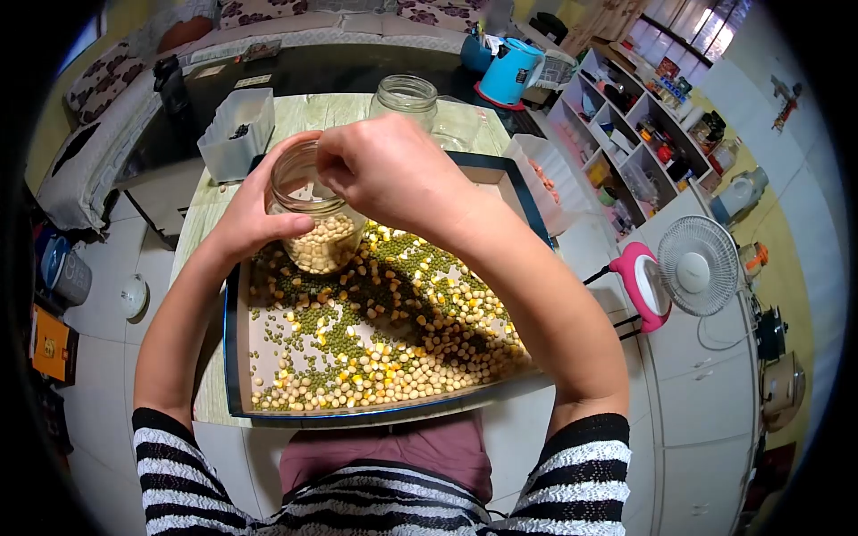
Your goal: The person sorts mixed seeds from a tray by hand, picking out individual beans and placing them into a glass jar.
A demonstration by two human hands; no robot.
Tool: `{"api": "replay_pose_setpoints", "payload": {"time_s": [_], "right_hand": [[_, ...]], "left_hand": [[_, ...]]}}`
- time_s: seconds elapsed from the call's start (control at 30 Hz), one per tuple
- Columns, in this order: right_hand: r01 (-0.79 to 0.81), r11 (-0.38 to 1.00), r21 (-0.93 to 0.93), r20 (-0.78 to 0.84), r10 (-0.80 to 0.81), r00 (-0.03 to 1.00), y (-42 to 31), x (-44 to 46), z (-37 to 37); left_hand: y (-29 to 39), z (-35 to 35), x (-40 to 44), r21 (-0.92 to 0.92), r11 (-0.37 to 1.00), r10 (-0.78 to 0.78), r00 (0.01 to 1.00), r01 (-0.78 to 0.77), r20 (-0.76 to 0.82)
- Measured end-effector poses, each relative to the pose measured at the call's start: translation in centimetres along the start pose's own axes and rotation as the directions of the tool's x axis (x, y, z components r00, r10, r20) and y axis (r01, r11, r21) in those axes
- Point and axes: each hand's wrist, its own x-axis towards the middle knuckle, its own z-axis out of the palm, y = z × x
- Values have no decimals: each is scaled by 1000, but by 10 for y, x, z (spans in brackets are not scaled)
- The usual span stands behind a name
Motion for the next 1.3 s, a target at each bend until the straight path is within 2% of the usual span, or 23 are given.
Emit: {"api": "replay_pose_setpoints", "payload": {"time_s": [0.07,0.1,0.13,0.2,0.27,0.33,0.4,0.53,0.6,0.73,0.8,1.03,1.13,1.23,1.3], "right_hand": [[-30,997,66,-22,32,999,0,-6,-2],[-23,999,40,-102,27,994,2,-12,-3],[-25,999,37,-100,28,995,4,-20,-7],[-193,978,76,-86,199,976,8,-39,-17],[-296,953,64,42,294,955,30,-65,-17],[-478,878,36,249,455,855,52,-93,-13],[-575,818,11,363,532,765,64,-115,-11],[-668,743,34,367,613,700,67,-133,-4],[-655,754,44,352,602,717,68,-133,3],[-606,796,14,337,567,752,67,-130,9],[-506,861,-52,344,491,800,71,-131,12],[-547,837,-31,293,531,795,63,-128,16],[-521,853,2,307,496,812,64,-126,20],[-463,885,-48,322,452,832,64,-126,19],[-533,844,52,223,511,830,65,-128,13]], "left_hand": [[1,1,0,-1,1000,2,1000,-2,-6],[1,1,0,-1,1000,2,1000,-2,-13],[1,2,0,-4,1000,2,1000,-2,-12],[2,3,0,30,998,-55,998,56,-33],[4,3,0,39,998,-54,998,56,-36],[4,4,0,48,997,-55,998,57,-35],[4,3,0,44,997,-54,998,56,-33],[3,3,0,61,996,-56,998,58,-30],[3,4,0,17,998,-53,998,54,-43],[3,3,0,46,997,-57,998,59,-41],[3,3,0,44,997,-57,998,59,-41],[4,3,0,27,998,-63,997,64,-39],[4,3,0,35,997,-67,997,69,-35],[2,3,1,21,998,-58,998,59,-39],[2,3,0,31,998,-61,997,62,-37]]}}
